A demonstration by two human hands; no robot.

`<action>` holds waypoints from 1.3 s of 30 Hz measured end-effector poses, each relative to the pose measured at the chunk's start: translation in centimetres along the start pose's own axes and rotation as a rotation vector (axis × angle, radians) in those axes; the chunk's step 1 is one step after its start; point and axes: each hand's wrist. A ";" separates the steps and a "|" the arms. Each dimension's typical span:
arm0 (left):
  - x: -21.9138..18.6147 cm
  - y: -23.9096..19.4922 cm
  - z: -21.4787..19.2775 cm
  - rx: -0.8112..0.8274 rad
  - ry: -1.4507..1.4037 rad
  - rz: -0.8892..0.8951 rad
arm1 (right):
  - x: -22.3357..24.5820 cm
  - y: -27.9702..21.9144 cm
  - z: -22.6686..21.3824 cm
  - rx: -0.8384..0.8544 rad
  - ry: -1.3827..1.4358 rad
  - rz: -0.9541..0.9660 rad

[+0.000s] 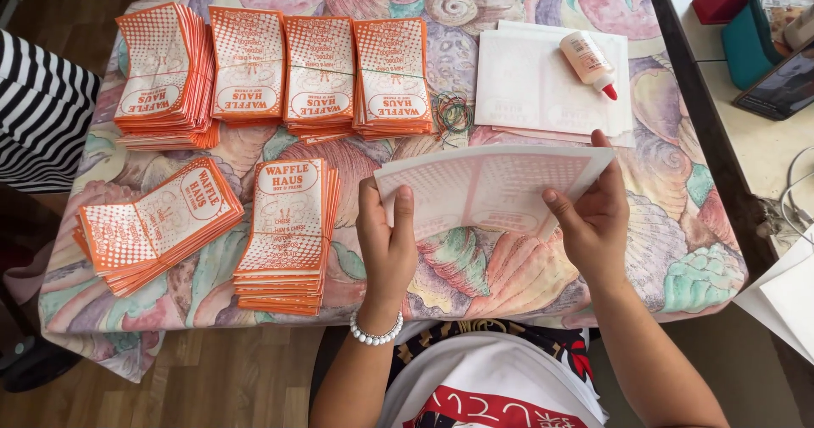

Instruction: Folding and gluing paper bags for 'Waffle Haus' at a table.

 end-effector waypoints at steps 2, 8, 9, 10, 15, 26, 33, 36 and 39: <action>-0.5 0.1 0.2 -0.009 0.009 0.001 | -0.6 0.0 0.1 -0.013 -0.002 0.002; -1.2 0.0 0.9 -0.024 0.017 -0.010 | -2.0 -0.2 -0.2 -0.037 -0.003 0.004; -0.7 -0.2 1.0 -0.027 0.016 -0.018 | -2.1 -0.1 -0.2 -0.039 0.003 0.004; -0.4 -0.4 1.2 -0.027 0.016 -0.017 | -2.2 -0.2 -0.2 -0.039 0.004 0.003; -1.9 -0.1 1.5 -0.030 0.030 -0.001 | -1.8 -0.2 0.0 -0.052 -0.007 -0.030; 2.6 -2.6 1.8 -0.090 0.019 -0.013 | -3.1 -0.5 -0.1 -0.057 -0.004 -0.050; 1.9 -2.5 1.7 -0.107 0.027 -0.006 | -4.2 -0.2 -0.7 -0.058 0.030 -0.043; 0.9 -2.0 2.1 -0.105 0.030 0.001 | -2.6 -0.5 0.2 -0.040 0.035 -0.021; 1.6 -2.3 2.2 -0.123 0.032 0.025 | -2.9 -0.5 0.3 -0.054 0.027 -0.022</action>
Point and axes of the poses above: each hand's wrist, its own y-axis towards the middle knuckle, its own z-axis out of the palm, x = y × z, and after that the axes turned 14 degrees about z, right-handed
